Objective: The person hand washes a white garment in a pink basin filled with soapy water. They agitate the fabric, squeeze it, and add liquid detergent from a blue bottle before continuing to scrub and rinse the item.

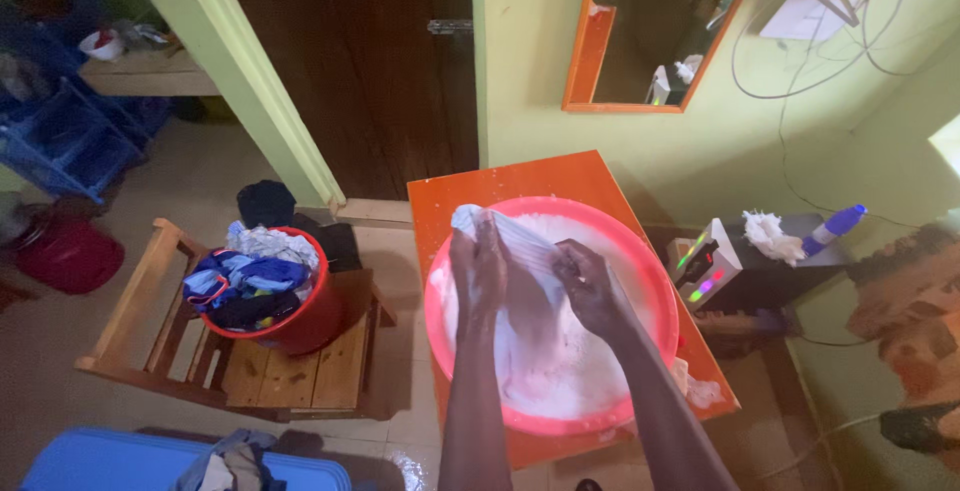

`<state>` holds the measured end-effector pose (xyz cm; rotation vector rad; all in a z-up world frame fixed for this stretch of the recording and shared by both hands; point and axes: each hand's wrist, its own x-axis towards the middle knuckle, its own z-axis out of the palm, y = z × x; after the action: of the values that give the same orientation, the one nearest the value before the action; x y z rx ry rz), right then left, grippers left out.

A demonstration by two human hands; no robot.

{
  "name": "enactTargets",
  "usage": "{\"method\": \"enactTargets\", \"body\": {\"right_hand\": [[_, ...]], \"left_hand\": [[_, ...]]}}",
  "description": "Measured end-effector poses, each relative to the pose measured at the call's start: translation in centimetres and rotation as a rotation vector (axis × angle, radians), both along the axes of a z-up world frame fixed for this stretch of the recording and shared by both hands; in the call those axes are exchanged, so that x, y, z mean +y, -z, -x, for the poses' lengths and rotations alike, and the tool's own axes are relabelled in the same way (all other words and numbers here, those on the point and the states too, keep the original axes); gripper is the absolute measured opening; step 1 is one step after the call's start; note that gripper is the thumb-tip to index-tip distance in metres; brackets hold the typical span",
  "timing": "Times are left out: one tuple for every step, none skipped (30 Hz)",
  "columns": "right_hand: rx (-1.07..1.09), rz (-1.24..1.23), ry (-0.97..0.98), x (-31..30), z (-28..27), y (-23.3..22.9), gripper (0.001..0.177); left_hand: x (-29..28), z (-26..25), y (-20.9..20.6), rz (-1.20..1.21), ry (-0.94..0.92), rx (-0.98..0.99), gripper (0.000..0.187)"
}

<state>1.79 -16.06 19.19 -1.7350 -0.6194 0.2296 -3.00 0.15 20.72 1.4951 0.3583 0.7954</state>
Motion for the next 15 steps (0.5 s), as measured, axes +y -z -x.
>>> {"method": "enactTargets", "body": {"right_hand": [[-0.013,-0.002,0.053,0.2,0.1,0.5,0.022],[-0.024,0.0,0.108,0.3,0.2,1.0,0.027],[-0.154,-0.018,0.082,0.7,0.6,1.7,0.025],[-0.284,-0.035,0.055,1.4,1.0,2.5,0.023],[-0.414,-0.052,0.026,1.6,1.0,3.1,0.022],[-0.306,-0.064,0.057,1.6,0.4,3.6,0.027],[-0.197,-0.075,0.087,1.5,-0.4,4.0,0.033],[-0.086,-0.082,0.117,1.1,-1.4,4.5,0.039],[0.025,-0.088,0.147,0.8,-2.2,4.8,0.045],[0.136,-0.092,0.172,0.5,-2.9,5.1,0.052],[0.248,-0.094,0.196,0.4,-3.3,5.3,0.058],[0.023,0.019,0.214,0.9,-3.1,5.6,0.048],[-0.146,0.078,0.204,1.8,-2.5,5.9,0.048],[-0.269,0.103,0.172,2.0,-2.1,6.0,0.047],[-0.201,0.104,0.16,1.8,-2.1,5.8,0.047]], "left_hand": [[-0.1,-0.5,0.8,0.113,0.04,-0.036,0.033],[-0.6,-1.2,1.7,0.228,0.082,-0.07,0.036],[-1.0,-1.8,2.7,0.344,0.123,-0.105,0.038],[-1.2,-2.3,3.6,0.301,0.094,-0.087,0.042],[-1.2,-2.9,4.4,0.259,0.065,-0.069,0.045],[-1.2,-3.4,5.2,0.214,0.035,-0.052,0.048],[-1.4,-3.9,5.8,0.17,0.047,0.007,0.05],[-2.1,-4.5,6.4,0.129,0.06,0.068,0.052],[-2.8,-5.1,6.9,0.088,0.074,0.129,0.053],[-3.6,-5.6,7.5,0.049,0.084,0.189,0.055],[-4.1,-6.1,8.1,0.009,0.094,0.25,0.057],[-4.0,-6.0,8.9,-0.036,0.108,0.319,0.059],[-3.4,-6.2,9.5,0.149,0.194,0.211,0.056],[-2.6,-6.4,10.0,0.338,0.271,0.098,0.053],[-2.3,-6.4,10.6,0.527,0.346,-0.017,0.051]]}}
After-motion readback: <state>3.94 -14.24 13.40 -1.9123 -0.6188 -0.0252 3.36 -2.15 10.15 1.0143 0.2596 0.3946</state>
